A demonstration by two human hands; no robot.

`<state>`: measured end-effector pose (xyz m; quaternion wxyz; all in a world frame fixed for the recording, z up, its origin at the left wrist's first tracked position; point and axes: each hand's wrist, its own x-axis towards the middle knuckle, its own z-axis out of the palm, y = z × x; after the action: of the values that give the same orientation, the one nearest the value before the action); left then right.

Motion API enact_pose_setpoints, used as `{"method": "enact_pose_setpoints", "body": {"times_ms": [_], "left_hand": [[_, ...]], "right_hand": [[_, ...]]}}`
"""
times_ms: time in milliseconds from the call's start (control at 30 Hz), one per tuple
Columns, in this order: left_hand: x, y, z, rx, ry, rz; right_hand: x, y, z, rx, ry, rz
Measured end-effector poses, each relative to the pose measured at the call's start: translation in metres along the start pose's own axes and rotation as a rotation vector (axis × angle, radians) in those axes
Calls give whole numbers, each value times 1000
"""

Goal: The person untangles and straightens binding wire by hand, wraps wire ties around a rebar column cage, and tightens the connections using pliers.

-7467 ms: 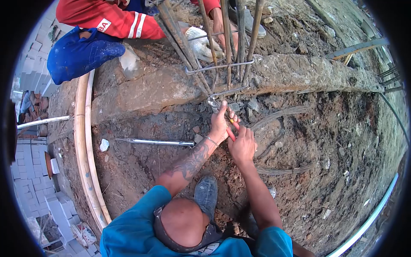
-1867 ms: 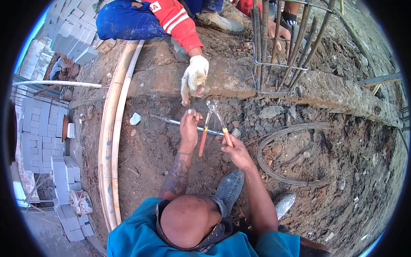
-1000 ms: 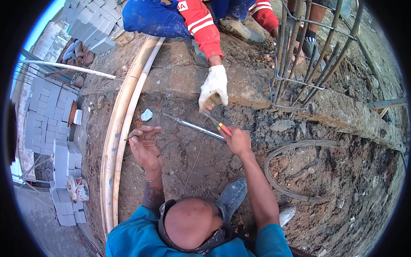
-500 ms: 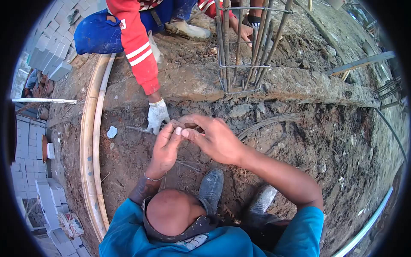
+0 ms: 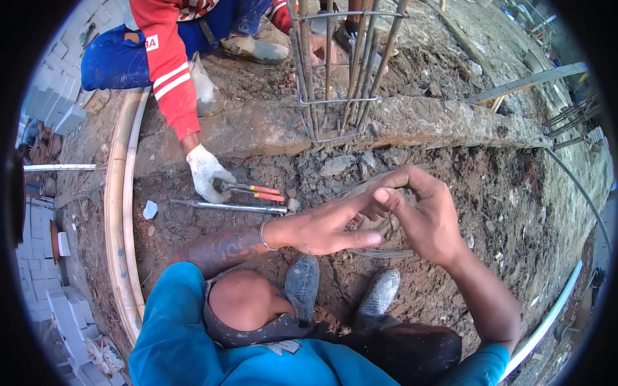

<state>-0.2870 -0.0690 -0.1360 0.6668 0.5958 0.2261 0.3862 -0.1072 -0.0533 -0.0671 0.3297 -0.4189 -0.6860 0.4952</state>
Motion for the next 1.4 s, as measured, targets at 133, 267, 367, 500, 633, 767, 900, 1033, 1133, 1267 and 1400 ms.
{"method": "enact_pose_setpoints", "body": {"times_ms": [133,267,367,500,633,767,900,1033,1133,1267,1400], "left_hand": [[7,1,0,819,-460,-257],[1,-20,1,837,-503,-252],[-8,-30,3,736,-69,-239],[-5,-32,5,604,298,-249],[6,-32,15,605,238,-276],[13,-11,14,266,201,-489],[4,-20,-6,-67,254,-203],[4,-29,-5,-181,226,77],[12,-22,5,-27,313,115],[24,-37,21,-230,498,149],[49,-31,19,-551,730,92]], "right_hand": [[8,12,-9,-21,-56,3],[16,41,-28,199,90,-29],[23,58,-51,412,274,-10],[28,82,-63,769,397,-38],[31,69,-56,802,325,18],[31,79,-57,836,310,91],[39,75,-69,902,539,78],[51,79,-69,1035,636,89],[59,80,-62,1062,689,90],[63,75,-49,1062,787,-16],[43,72,-21,833,843,-94]]}}
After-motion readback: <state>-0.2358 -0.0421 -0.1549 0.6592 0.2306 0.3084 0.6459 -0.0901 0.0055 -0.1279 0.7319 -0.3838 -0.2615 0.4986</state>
